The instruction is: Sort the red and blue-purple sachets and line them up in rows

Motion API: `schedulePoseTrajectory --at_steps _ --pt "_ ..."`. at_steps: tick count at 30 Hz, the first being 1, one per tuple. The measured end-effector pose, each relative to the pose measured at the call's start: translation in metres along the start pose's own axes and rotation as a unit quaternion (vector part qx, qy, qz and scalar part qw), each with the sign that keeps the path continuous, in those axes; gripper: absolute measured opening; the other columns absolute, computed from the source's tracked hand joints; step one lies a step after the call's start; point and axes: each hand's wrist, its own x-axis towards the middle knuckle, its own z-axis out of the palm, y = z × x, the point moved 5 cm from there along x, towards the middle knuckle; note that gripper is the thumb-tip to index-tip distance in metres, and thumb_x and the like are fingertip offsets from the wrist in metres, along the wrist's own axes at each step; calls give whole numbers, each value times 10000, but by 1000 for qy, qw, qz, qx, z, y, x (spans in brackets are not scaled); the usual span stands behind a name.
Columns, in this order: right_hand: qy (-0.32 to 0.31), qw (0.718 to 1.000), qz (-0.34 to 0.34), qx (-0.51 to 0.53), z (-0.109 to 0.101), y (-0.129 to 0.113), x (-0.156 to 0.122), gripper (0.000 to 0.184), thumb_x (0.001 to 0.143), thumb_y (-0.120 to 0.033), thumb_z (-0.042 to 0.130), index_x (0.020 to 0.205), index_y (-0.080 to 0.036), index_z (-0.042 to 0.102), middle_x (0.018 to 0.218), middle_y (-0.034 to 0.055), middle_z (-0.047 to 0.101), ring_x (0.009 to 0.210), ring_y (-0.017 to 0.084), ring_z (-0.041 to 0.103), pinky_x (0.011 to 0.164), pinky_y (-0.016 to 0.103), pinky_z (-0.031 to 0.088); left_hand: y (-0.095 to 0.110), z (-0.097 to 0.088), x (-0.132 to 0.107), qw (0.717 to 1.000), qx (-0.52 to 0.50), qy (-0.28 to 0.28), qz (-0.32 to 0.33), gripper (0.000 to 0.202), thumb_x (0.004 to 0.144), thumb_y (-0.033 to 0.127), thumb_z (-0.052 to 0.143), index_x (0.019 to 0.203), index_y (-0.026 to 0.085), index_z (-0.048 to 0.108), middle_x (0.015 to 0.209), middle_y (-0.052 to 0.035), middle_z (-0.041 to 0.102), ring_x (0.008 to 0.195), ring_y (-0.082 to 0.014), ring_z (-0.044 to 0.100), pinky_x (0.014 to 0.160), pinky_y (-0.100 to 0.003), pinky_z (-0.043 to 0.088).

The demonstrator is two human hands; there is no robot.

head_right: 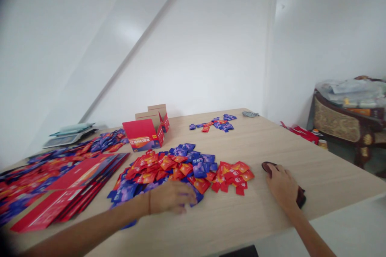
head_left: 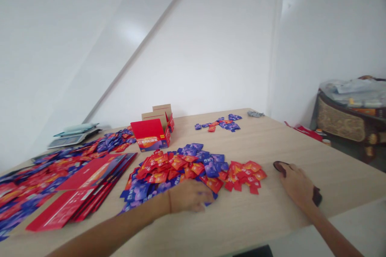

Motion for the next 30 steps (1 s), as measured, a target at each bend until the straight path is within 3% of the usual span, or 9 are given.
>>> schedulePoseTrajectory --at_steps 3,5,7,13,24,30 --pt "-6 1000 4 5 2 1 1 384 909 -233 544 1261 -191 693 1111 119 700 949 265 616 778 362 454 57 44 -9 995 -65 2 76 339 1042 439 559 1319 246 593 1352 -73 679 1314 -233 591 1151 -325 428" --pt "-8 1000 4 5 5 2 1 398 902 -243 539 1264 -187 694 1113 122 700 953 269 619 788 369 462 74 58 -14 994 -90 10 66 348 1049 400 537 1352 232 577 1403 -71 650 1379 -224 539 1200 -329 379" --pt "-10 1000 1 1 8 3 0 410 899 -249 531 1271 -185 691 1124 124 700 959 272 622 798 374 466 79 60 -17 992 -117 19 41 362 1056 353 503 1390 223 557 1475 -63 600 1439 -210 478 1241 -334 325" --pt "-5 1000 -6 -3 17 8 0 442 913 -263 494 1310 -182 670 1160 130 696 986 291 636 817 380 476 75 53 -20 982 -189 10 -3 468 1078 407 442 1511 233 478 1604 -46 462 1553 -220 268 1286 -396 225" --pt "-21 1000 6 19 7 5 0 458 901 -303 498 1314 -190 662 1212 134 684 1007 296 637 869 397 485 54 115 -23 990 -132 46 12 424 1103 378 426 1513 293 491 1583 14 471 1533 -208 292 1290 -383 210" --pt "-27 999 5 30 7 5 0 449 931 -318 451 1318 -195 644 1204 120 688 1034 298 642 907 401 484 48 109 -21 982 -181 37 24 475 1107 384 408 1579 325 394 1591 29 436 1528 -198 277 1289 -353 187"
